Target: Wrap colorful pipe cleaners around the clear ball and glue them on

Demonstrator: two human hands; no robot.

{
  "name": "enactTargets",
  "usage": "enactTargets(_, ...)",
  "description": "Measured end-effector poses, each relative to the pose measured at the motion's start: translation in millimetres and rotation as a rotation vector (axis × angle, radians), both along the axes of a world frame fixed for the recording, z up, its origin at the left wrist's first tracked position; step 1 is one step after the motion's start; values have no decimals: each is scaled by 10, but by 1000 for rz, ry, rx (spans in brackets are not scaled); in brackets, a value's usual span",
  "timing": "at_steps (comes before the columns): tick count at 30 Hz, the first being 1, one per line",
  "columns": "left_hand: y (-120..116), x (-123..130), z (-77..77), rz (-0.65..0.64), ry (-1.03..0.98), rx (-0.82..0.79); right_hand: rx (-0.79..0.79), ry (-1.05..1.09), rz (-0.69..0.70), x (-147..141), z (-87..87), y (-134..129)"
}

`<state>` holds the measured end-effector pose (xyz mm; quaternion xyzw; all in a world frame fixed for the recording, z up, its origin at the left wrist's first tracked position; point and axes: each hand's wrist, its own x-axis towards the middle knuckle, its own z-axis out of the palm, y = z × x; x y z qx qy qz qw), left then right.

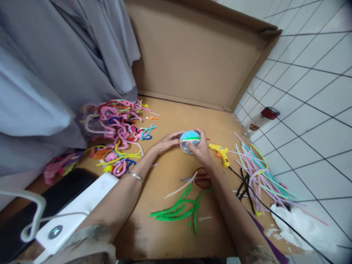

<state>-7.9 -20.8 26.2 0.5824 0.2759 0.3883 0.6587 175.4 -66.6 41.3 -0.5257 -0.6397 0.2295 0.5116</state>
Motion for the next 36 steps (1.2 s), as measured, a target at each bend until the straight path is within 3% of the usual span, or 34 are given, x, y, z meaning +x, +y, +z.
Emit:
enactTargets(13, -16, 90, -57, 37, -29, 67, 19, -160, -266, -89, 30, -32)
enactTargets(24, 13, 43, -59, -44, -64, 85, 1, -84, -271, -110, 51, -58)
enactTargets(36, -3, 69, -47, -20, -52, 90, -31, -94, -275, -132, 101, -83)
